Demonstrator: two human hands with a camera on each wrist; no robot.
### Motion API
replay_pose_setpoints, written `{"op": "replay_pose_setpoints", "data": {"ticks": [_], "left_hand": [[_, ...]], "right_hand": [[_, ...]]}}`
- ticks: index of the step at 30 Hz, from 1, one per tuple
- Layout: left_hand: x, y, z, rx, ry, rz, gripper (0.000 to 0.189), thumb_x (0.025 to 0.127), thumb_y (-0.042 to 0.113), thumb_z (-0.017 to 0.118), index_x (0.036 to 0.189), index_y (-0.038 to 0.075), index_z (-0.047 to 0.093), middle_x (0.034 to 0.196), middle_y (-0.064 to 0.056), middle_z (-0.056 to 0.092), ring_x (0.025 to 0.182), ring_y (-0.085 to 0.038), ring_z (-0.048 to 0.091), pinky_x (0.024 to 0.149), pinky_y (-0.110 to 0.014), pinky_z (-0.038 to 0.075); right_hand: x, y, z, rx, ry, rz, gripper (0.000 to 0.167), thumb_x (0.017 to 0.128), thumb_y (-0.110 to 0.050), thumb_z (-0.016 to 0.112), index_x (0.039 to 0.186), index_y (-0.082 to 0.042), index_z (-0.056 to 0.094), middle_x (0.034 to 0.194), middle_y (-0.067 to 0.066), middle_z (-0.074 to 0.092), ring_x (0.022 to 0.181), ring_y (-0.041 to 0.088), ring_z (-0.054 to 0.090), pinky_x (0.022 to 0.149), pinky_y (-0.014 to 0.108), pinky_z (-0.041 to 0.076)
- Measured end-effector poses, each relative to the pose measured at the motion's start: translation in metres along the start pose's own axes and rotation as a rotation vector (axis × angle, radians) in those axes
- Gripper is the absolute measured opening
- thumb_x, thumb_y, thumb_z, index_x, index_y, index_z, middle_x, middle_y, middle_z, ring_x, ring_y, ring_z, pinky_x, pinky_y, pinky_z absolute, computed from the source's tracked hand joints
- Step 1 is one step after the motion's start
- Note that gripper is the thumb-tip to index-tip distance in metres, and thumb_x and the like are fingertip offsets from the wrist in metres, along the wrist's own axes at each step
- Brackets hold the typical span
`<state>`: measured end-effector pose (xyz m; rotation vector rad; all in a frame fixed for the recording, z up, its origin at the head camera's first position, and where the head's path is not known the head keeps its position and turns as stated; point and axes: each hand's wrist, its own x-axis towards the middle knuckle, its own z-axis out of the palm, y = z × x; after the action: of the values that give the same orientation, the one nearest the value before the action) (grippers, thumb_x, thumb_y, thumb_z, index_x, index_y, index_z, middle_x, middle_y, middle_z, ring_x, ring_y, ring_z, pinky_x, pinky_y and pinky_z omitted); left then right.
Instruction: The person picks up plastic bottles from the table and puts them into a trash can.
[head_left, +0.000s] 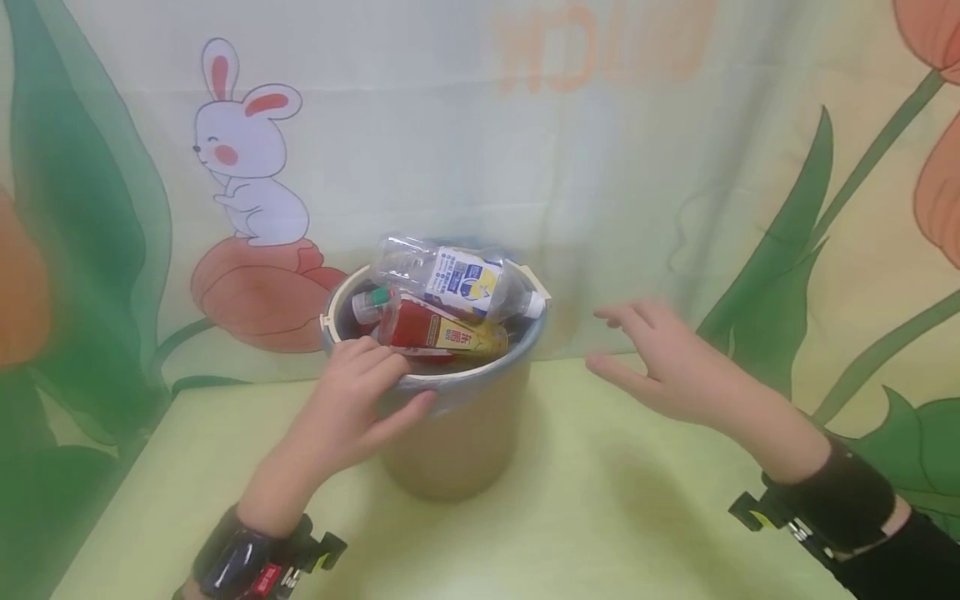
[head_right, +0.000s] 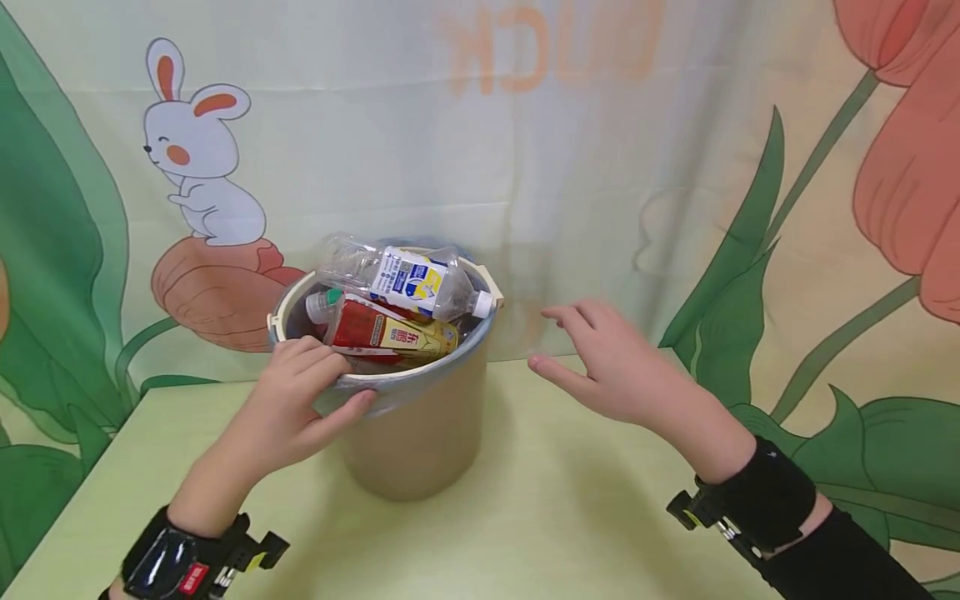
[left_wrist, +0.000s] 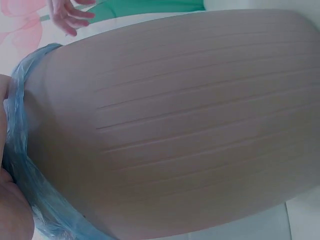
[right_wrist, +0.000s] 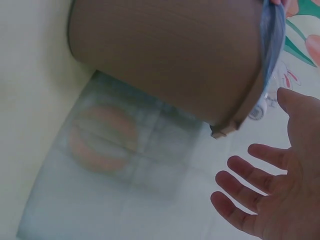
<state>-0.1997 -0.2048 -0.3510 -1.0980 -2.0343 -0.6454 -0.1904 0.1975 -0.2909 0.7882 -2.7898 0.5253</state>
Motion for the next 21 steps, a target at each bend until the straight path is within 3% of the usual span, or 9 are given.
{"op": "replay_pose_setpoints", "data": {"ticks": [7, 11, 17, 21], "left_hand": [[0.010, -0.002, 0.009, -0.005, -0.016, 0.068, 0.036, 0.105, 0.042, 0.065, 0.099, 0.006, 0.067, 0.097, -0.007, 0.068, 0.099, -0.031, 0.063, 0.095, -0.051, 0.044], [0.010, -0.003, 0.006, -0.030, -0.018, 0.061, 0.037, 0.102, 0.039, 0.068, 0.110, 0.003, 0.065, 0.110, -0.015, 0.063, 0.108, -0.037, 0.058, 0.096, -0.052, 0.045], [-0.011, -0.001, -0.013, 0.047, 0.091, 0.008, 0.058, 0.105, 0.050, 0.058, 0.123, -0.005, 0.058, 0.121, -0.025, 0.054, 0.114, -0.046, 0.050, 0.097, -0.056, 0.038], [-0.033, 0.005, -0.022, 0.102, 0.146, 0.041, 0.058, 0.106, 0.050, 0.058, 0.118, -0.007, 0.060, 0.116, -0.025, 0.058, 0.107, -0.045, 0.052, 0.091, -0.054, 0.036]], "right_hand": [[-0.031, 0.003, 0.028, -0.083, 0.033, -0.051, 0.061, 0.105, -0.043, 0.073, 0.149, -0.003, 0.058, 0.139, 0.017, 0.063, 0.129, 0.037, 0.060, 0.106, 0.057, 0.051], [-0.046, -0.001, 0.042, -0.089, 0.009, -0.051, 0.061, 0.104, -0.044, 0.073, 0.147, -0.002, 0.060, 0.138, 0.015, 0.065, 0.128, 0.036, 0.063, 0.106, 0.056, 0.052], [-0.061, -0.004, 0.058, -0.083, -0.022, -0.069, 0.062, 0.105, -0.047, 0.072, 0.150, -0.006, 0.058, 0.138, 0.011, 0.063, 0.129, 0.033, 0.062, 0.107, 0.054, 0.052], [-0.070, -0.007, 0.066, -0.095, -0.032, -0.101, 0.067, 0.105, -0.052, 0.070, 0.154, -0.009, 0.056, 0.140, 0.009, 0.062, 0.130, 0.030, 0.061, 0.106, 0.052, 0.052]]}}
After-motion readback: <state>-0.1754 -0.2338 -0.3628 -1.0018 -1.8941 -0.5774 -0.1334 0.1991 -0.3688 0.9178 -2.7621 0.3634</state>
